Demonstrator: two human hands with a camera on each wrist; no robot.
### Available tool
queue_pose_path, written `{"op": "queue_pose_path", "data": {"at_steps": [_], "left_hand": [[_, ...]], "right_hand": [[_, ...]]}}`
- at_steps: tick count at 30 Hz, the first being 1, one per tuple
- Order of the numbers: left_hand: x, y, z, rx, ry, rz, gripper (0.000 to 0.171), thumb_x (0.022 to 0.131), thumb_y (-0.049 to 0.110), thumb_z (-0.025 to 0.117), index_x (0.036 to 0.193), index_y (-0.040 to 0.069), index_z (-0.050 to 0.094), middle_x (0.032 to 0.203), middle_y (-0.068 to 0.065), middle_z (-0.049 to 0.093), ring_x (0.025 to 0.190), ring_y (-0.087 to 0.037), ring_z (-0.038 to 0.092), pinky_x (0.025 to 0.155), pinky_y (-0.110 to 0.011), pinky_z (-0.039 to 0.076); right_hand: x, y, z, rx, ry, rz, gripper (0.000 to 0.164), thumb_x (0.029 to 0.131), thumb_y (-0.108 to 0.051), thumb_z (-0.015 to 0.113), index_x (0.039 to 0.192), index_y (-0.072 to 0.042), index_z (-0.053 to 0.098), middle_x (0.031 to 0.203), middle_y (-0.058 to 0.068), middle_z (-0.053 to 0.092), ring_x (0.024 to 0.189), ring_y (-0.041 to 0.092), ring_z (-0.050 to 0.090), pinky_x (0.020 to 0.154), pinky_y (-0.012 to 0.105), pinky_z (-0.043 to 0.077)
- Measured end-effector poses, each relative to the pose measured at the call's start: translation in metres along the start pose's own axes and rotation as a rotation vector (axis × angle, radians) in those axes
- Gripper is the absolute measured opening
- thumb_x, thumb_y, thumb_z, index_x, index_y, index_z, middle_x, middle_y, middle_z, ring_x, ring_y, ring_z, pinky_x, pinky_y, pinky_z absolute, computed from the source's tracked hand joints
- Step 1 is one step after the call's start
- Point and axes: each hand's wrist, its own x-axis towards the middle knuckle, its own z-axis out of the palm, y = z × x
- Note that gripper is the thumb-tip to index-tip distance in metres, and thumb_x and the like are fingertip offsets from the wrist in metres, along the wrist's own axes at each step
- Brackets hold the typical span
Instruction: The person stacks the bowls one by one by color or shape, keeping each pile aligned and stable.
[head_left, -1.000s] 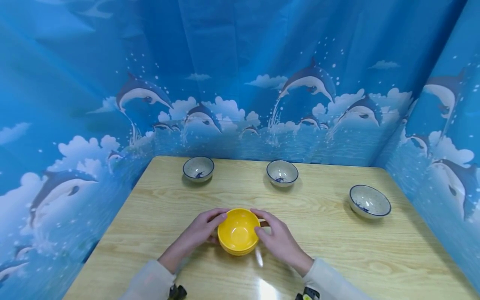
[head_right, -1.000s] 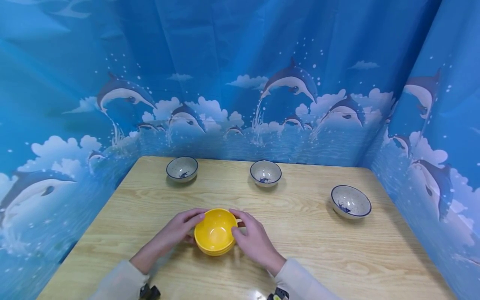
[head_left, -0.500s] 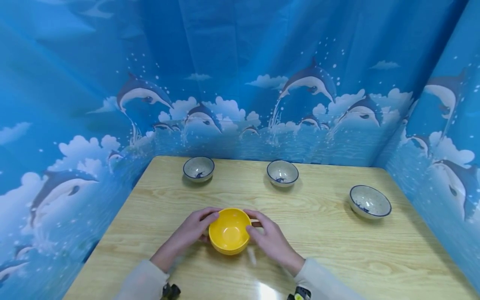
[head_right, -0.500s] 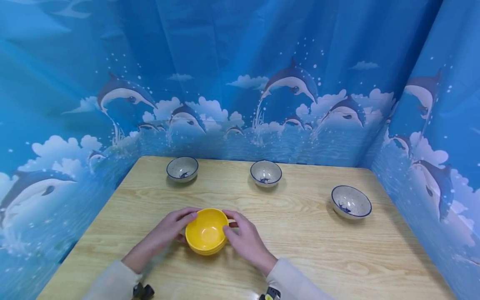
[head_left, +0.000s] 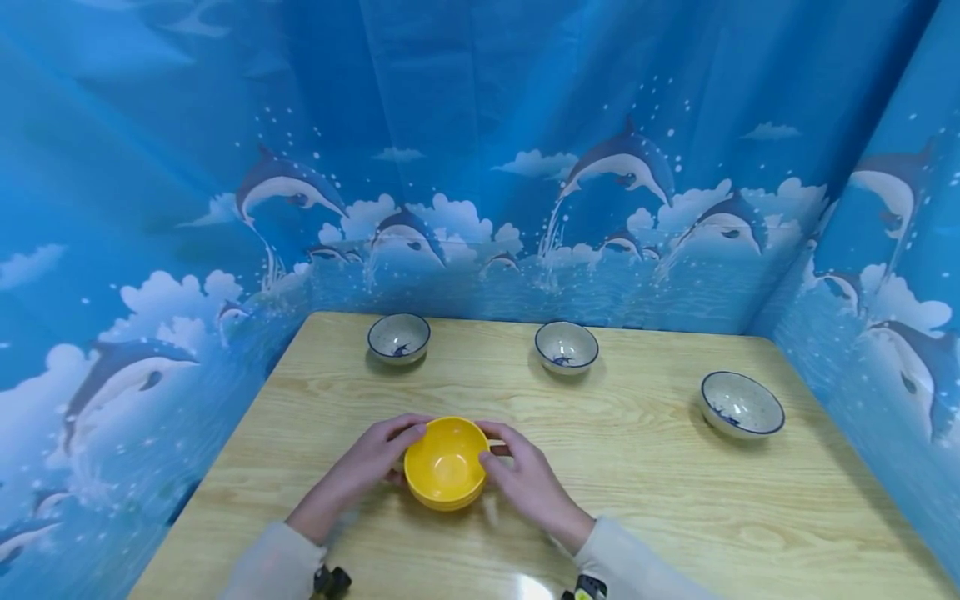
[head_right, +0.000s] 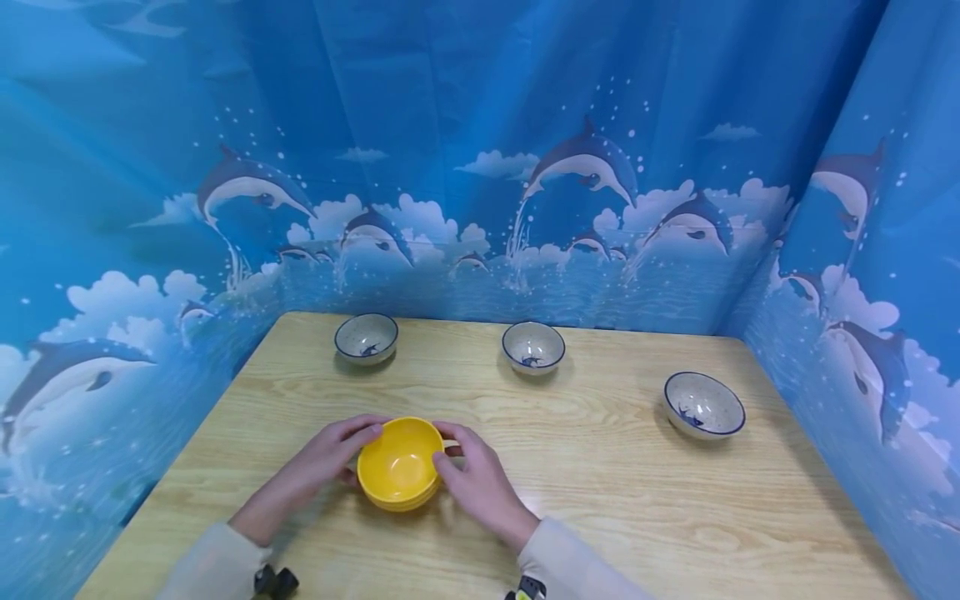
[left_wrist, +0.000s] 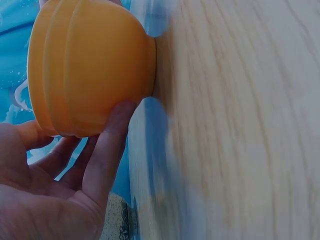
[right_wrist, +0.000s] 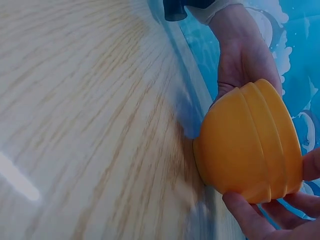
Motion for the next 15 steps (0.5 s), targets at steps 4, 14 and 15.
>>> {"op": "queue_pose_path", "data": {"at_steps": [4,14,15], "left_hand": [[-0.0001,0.0004,-0.0016,0.009,0.006,-0.017,0.046,0.114,0.043,0.054,0.149,0.014,0.065,0.149,-0.012,0.065,0.104,-0.023,0.067,0.072,-0.038,0.066],[-0.0024,-0.0002,-0.0036,0.014,0.001,-0.001,0.047,0.114,0.040,0.055,0.150,0.011,0.064,0.151,-0.015,0.064,0.106,-0.024,0.066,0.071,-0.038,0.066],[-0.0026,-0.0005,-0.0038,0.016,0.001,0.000,0.047,0.114,0.040,0.055,0.151,0.011,0.064,0.151,-0.016,0.064,0.107,-0.024,0.066,0.071,-0.038,0.065]], "right_hand": [[0.0005,0.0008,0.0019,0.027,-0.005,0.003,0.048,0.110,-0.021,0.063,0.155,-0.004,0.056,0.156,0.019,0.060,0.131,0.037,0.066,0.095,0.031,0.066],[0.0006,0.0060,-0.0016,0.185,-0.020,0.060,0.050,0.111,-0.028,0.064,0.155,-0.006,0.056,0.152,0.020,0.062,0.129,0.033,0.067,0.094,0.032,0.067],[0.0004,0.0060,-0.0030,0.199,-0.022,0.064,0.050,0.111,-0.028,0.064,0.155,-0.006,0.056,0.151,0.020,0.062,0.129,0.033,0.068,0.095,0.034,0.067]]}}
